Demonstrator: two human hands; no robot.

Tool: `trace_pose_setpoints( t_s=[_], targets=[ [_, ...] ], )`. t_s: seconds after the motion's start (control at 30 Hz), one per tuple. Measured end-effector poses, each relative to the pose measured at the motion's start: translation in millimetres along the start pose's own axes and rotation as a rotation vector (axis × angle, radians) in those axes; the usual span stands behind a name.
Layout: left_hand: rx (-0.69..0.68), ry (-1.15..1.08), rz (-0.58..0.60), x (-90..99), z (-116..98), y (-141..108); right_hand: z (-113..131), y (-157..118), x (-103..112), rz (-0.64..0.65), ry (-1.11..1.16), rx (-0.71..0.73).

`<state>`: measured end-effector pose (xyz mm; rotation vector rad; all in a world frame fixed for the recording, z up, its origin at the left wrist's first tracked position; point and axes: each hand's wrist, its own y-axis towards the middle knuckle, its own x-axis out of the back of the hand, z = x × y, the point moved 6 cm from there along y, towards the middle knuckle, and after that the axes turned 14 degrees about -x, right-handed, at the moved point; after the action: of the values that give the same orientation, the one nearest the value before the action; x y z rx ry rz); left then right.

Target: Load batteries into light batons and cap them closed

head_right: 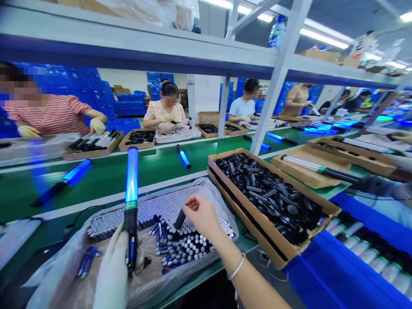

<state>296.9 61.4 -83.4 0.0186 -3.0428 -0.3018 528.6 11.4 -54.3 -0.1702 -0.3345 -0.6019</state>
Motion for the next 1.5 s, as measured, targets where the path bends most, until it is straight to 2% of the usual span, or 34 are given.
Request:
trace_pose_setpoints(
  t_s=[0.13,0.2,0.27,0.33,0.4,0.5,0.6,0.67,0.73,0.77,0.83,0.93,1.03,1.13,1.3,1.4,1.5],
  targets=[
    [0.266,-0.205,0.109,-8.9,20,-4,-14,6,72,-0.207,-0.172,0.003],
    [0.35,-0.259,0.101,-11.4,24,-8,-15,1,117,-0.289,-0.301,0.02],
    [0.388,-0.32,0.065,-13.5,23,-13,-16,0,159,-0.382,-0.725,0.005],
    [0.4,-0.389,0.049,-17.8,19,-16,-22,8,195,-0.385,-0.84,-0.041],
    [0.403,-0.422,0.056,-23.3,15,-18,-33,21,215,-0.339,-0.891,-0.071],
    [0.412,-0.447,0.083,-30.9,8,-22,-45,37,225,-0.282,-0.911,-0.072],
    [0.354,-0.503,0.142,-36.4,-2,-25,-39,32,228,-0.376,-0.883,-0.061],
    [0.362,-0.528,0.168,-38.1,-3,-29,-24,13,220,-0.46,-0.791,-0.03],
    [0.398,-0.562,0.201,-40.6,-1,-34,-5,-14,193,-0.453,-0.572,0.039],
    [0.405,-0.59,0.223,-42.3,-1,-37,4,-27,170,-0.362,-0.416,0.089],
    [0.395,-0.65,0.26,-44.6,-2,-40,21,-51,109,-0.104,-0.248,0.142],
    [0.333,-0.648,0.258,-39.9,-5,-42,34,-73,22,0.212,-0.021,0.059],
    [0.171,-0.5,0.205,-23.2,-5,-39,41,-79,-37,0.397,0.025,0.005],
    [0.006,-0.396,0.174,-5.8,2,-36,51,-79,-64,0.468,-0.055,0.091],
    [-0.204,-0.24,0.08,16.7,18,-32,62,-90,-85,0.554,-0.182,0.22],
    [-0.232,-0.243,0.11,17.8,15,-32,65,-94,-90,0.554,-0.2,0.255],
    [-0.186,-0.295,0.109,17.5,11,-31,67,-95,-92,0.555,-0.217,0.276]
  ],
)
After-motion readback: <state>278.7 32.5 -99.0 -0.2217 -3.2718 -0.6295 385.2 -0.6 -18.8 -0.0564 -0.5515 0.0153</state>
